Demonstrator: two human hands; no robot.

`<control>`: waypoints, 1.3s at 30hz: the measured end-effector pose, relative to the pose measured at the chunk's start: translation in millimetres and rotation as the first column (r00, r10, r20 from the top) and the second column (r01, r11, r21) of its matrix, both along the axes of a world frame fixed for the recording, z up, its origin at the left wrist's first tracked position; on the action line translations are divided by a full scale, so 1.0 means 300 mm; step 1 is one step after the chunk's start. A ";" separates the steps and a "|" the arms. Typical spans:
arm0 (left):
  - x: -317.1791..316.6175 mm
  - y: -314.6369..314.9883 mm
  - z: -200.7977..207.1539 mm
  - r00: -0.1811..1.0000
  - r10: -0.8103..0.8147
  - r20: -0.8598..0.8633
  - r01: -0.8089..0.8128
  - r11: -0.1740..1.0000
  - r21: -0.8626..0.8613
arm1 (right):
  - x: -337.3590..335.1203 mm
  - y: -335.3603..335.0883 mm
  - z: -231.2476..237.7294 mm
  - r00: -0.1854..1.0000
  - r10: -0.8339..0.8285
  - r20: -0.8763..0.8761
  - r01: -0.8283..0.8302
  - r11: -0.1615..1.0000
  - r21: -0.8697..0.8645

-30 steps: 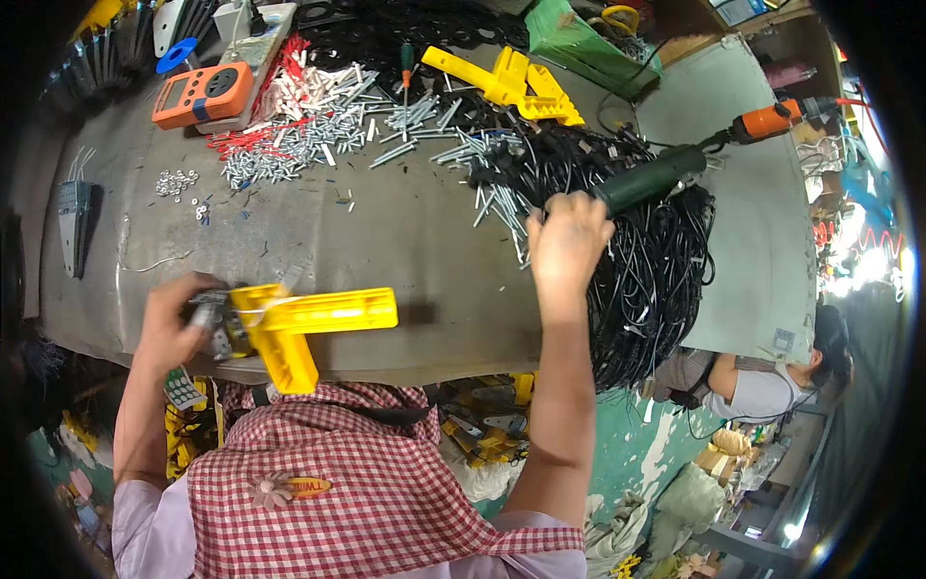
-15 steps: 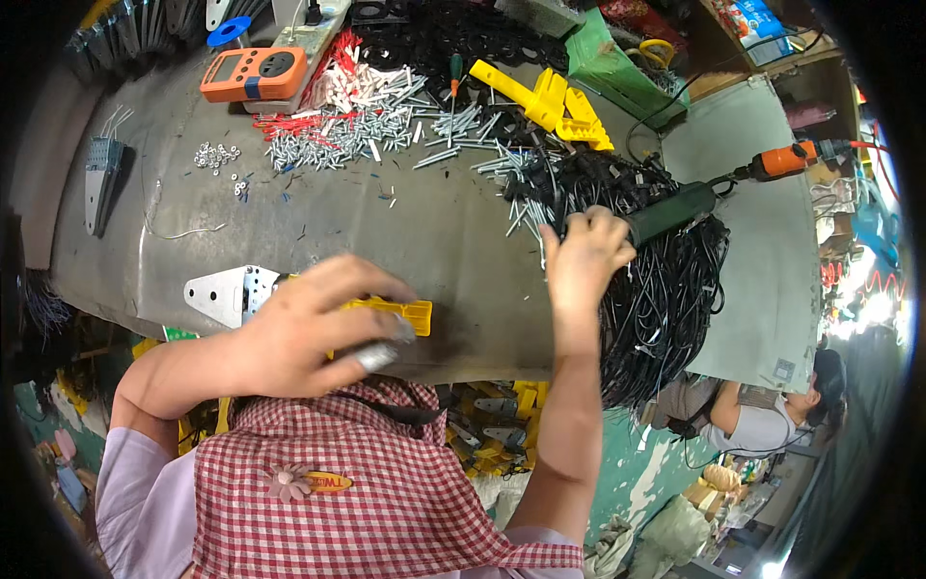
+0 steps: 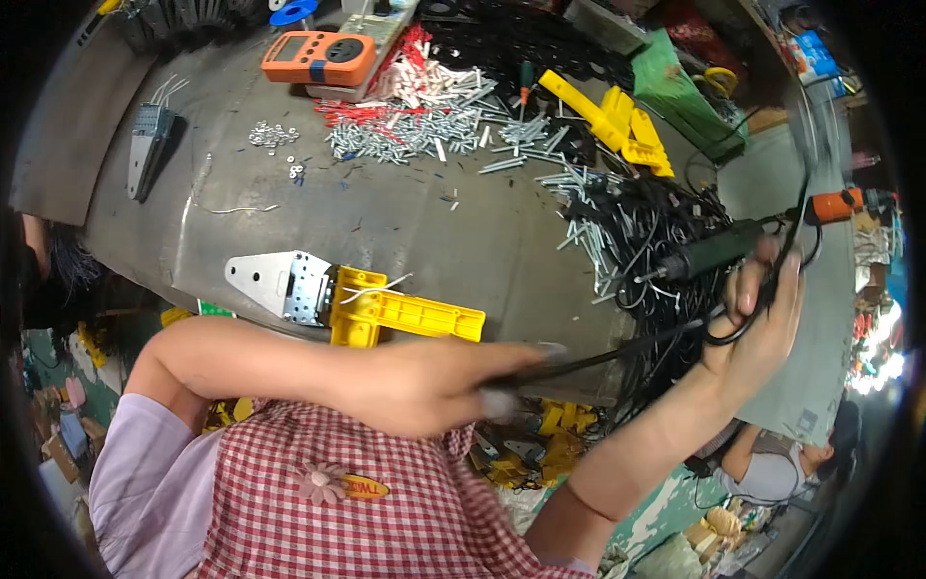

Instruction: The person assembles wires and metal plates into yellow plastic housings using a soldering iron and a power screwdriver to secure the components with screws.

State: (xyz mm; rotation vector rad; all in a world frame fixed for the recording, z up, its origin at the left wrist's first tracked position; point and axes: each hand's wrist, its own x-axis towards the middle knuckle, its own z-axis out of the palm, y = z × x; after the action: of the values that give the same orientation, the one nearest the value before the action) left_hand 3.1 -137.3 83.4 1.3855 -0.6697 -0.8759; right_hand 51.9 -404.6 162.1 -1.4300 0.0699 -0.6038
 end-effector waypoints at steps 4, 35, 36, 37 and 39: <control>0.097 0.132 -0.031 0.626 0.020 0.779 -0.290 0.934 0.210 | -0.029 -0.116 -0.264 0.757 -0.525 0.389 0.247 -0.321 -0.914; 0.076 0.261 -0.105 0.369 0.540 0.757 -0.663 0.724 -0.193 | -0.102 0.581 -0.388 0.939 0.197 -0.282 -0.293 0.887 -0.356; 0.073 0.257 -0.109 0.332 0.560 0.759 -0.623 0.734 -0.270 | -0.108 0.581 -0.391 0.940 0.196 -0.279 -0.292 0.886 -0.361; 0.061 0.257 -0.110 0.446 0.582 0.680 -0.626 0.746 -0.228 | -0.113 0.580 -0.398 0.933 0.258 -0.250 -0.328 0.896 -0.299; 0.047 0.254 -0.131 0.544 0.645 0.536 -0.639 0.733 -0.232 | -0.117 0.576 -0.399 0.924 0.315 -0.217 -0.363 0.901 -0.238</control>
State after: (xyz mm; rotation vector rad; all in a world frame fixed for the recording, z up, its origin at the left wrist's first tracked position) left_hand 17.3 -61.2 44.0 1.7415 -0.5361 0.1899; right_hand 16.7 -232.0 42.4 -1.7148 -0.1316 -0.2007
